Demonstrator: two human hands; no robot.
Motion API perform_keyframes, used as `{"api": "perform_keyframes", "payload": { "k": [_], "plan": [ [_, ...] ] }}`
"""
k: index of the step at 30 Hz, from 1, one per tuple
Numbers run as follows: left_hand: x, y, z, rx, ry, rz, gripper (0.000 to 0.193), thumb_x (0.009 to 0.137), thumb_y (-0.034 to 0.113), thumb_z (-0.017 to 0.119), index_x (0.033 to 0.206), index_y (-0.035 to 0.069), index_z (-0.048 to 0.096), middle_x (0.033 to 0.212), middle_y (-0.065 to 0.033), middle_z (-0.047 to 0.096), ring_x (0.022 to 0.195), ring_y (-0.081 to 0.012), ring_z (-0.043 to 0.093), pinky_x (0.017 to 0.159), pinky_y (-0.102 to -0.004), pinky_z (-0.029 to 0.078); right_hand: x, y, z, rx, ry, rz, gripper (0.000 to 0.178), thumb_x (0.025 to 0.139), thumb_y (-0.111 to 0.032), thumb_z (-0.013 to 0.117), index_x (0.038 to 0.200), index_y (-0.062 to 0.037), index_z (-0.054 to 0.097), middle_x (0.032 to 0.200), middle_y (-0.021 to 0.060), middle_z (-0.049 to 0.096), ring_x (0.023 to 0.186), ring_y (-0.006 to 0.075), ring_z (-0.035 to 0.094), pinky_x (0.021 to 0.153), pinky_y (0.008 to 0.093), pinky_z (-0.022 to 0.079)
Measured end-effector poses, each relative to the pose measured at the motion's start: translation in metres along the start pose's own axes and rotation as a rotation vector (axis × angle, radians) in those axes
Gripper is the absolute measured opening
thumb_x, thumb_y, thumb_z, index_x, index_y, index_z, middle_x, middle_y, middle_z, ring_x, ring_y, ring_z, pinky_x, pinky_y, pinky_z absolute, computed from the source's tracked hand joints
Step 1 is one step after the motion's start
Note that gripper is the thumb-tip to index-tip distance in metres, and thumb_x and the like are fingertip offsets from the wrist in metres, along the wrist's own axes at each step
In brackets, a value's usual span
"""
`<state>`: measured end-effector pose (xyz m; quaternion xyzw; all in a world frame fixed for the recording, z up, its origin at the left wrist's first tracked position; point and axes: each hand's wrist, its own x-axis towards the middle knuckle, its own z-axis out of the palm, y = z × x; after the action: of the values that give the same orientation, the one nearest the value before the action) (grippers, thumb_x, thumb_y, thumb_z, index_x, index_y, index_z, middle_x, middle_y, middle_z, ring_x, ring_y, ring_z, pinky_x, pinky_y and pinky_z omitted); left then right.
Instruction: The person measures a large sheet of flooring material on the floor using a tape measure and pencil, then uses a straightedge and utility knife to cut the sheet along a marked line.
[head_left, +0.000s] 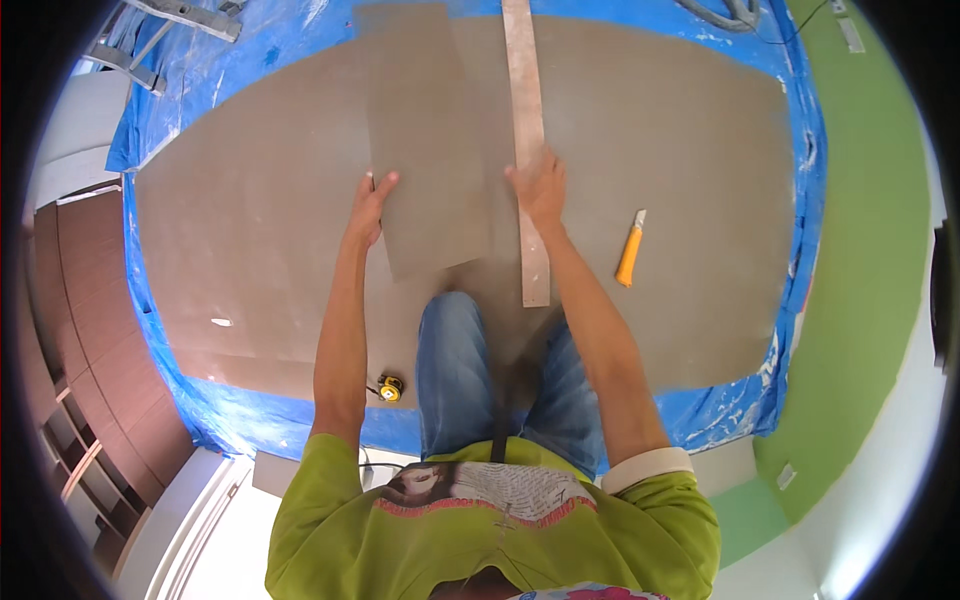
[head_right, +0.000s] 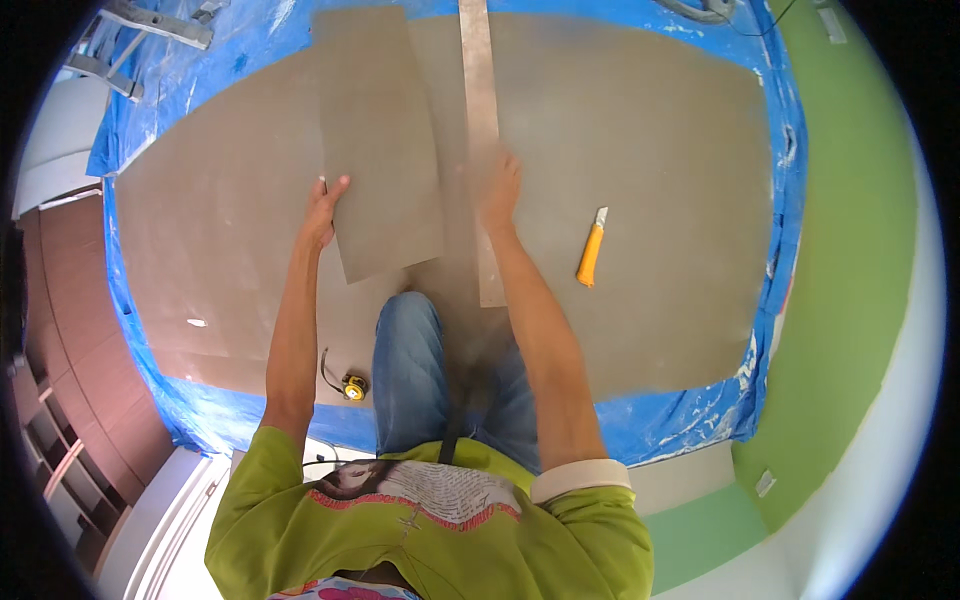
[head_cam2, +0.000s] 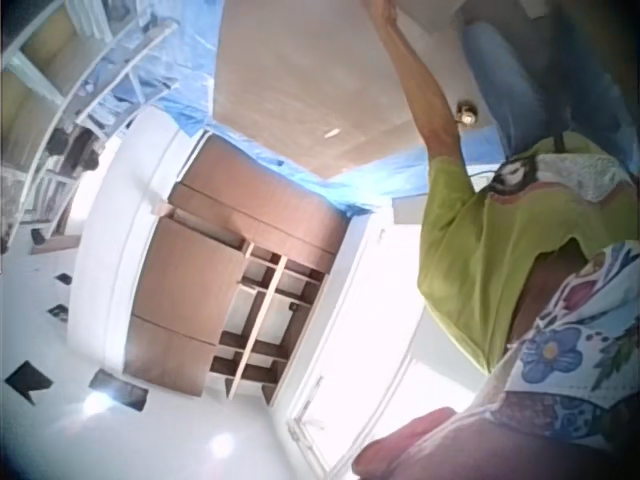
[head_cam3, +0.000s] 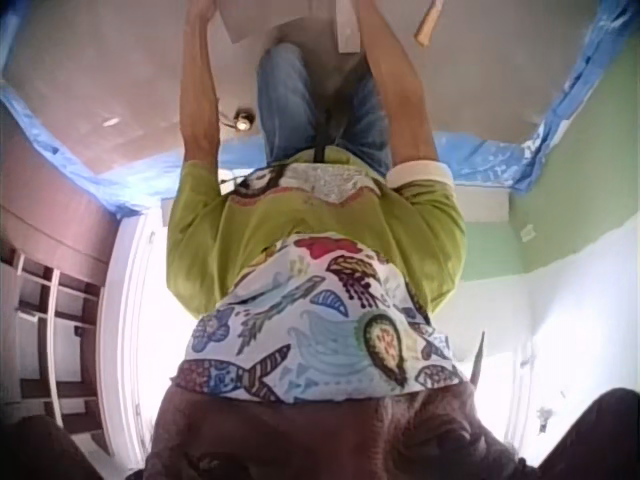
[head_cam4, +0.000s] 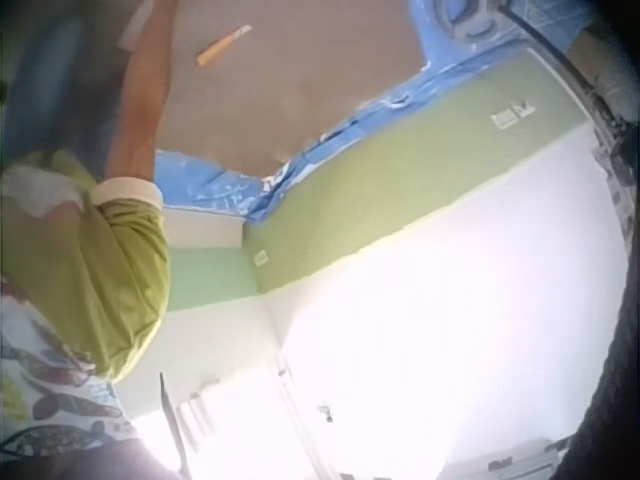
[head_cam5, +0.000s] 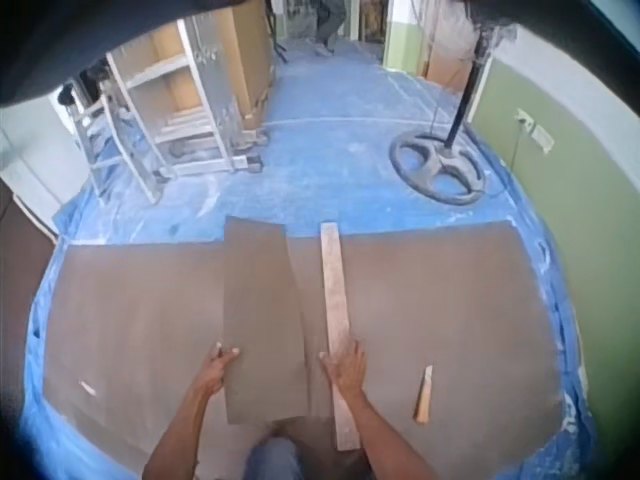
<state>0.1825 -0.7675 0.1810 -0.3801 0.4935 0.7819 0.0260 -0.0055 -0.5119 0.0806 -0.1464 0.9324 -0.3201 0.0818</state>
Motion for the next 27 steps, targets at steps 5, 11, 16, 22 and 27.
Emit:
{"api": "perform_keyframes", "payload": {
  "k": [5, 11, 16, 22, 27],
  "plan": [
    [0.014, -0.051, -0.065, 0.032, 0.396, -0.046, 0.091, 0.096, 0.027, 0.07, 0.161, 0.0, 0.013, 0.161, -0.0258, 0.027, 0.147, -0.0322, 0.034, 0.118, -0.0417, 0.034, -0.005, -0.035, 0.011, -0.074, -0.112, 0.063, 0.085, 0.084, -0.033, 0.078, 0.15, 0.0019, 0.038, 0.132, 0.0268, 0.054, 0.125, 0.043, 0.049, 0.108, 0.0527, 0.039],
    [0.003, -0.032, -0.052, 0.057, 0.4, 0.102, 0.057, 0.098, 0.022, 0.069, 0.146, 0.004, 0.044, 0.137, -0.0094, 0.056, 0.134, -0.0197, 0.046, 0.114, -0.0379, 0.036, 0.03, 0.03, -0.094, 0.024, 0.09, -0.088, 0.08, 0.086, -0.033, 0.074, 0.152, -0.0024, 0.04, 0.151, 0.0233, 0.047, 0.14, 0.0445, 0.039, 0.119, 0.0531, 0.028],
    [0.009, -0.006, -0.029, -0.064, 0.245, 0.171, 0.06, 0.098, 0.02, 0.069, 0.149, 0.003, 0.042, 0.134, -0.0049, 0.055, 0.124, -0.014, 0.048, 0.111, -0.0334, 0.036, 0.03, 0.184, -0.208, -0.23, 0.333, -0.116, 0.075, 0.083, -0.017, 0.079, 0.148, -0.0011, 0.045, 0.149, 0.022, 0.049, 0.133, 0.042, 0.046, 0.114, 0.0468, 0.036],
    [0.036, 0.008, 0.018, -0.19, 0.055, 0.098, 0.07, 0.096, 0.021, 0.072, 0.153, 0.002, 0.036, 0.14, -0.0081, 0.053, 0.129, -0.0194, 0.049, 0.114, -0.0351, 0.034, -0.013, 0.272, -0.246, -0.56, 0.236, 0.336, 0.072, 0.084, -0.022, 0.08, 0.145, -0.0027, 0.048, 0.141, 0.0251, 0.05, 0.126, 0.0393, 0.053, 0.104, 0.0473, 0.046],
    [0.087, 0.013, 0.103, -0.018, -0.099, -0.03, 0.092, 0.094, 0.026, 0.072, 0.161, 0.001, 0.015, 0.154, -0.0166, 0.044, 0.144, -0.029, 0.039, 0.12, -0.0416, 0.029, 0.083, 0.125, -0.178, 0.617, -0.153, 0.353, 0.076, 0.099, -0.041, 0.065, 0.155, 0.0011, 0.034, 0.152, 0.0232, 0.043, 0.138, 0.0331, 0.048, 0.113, 0.0454, 0.04]
  ]
}}
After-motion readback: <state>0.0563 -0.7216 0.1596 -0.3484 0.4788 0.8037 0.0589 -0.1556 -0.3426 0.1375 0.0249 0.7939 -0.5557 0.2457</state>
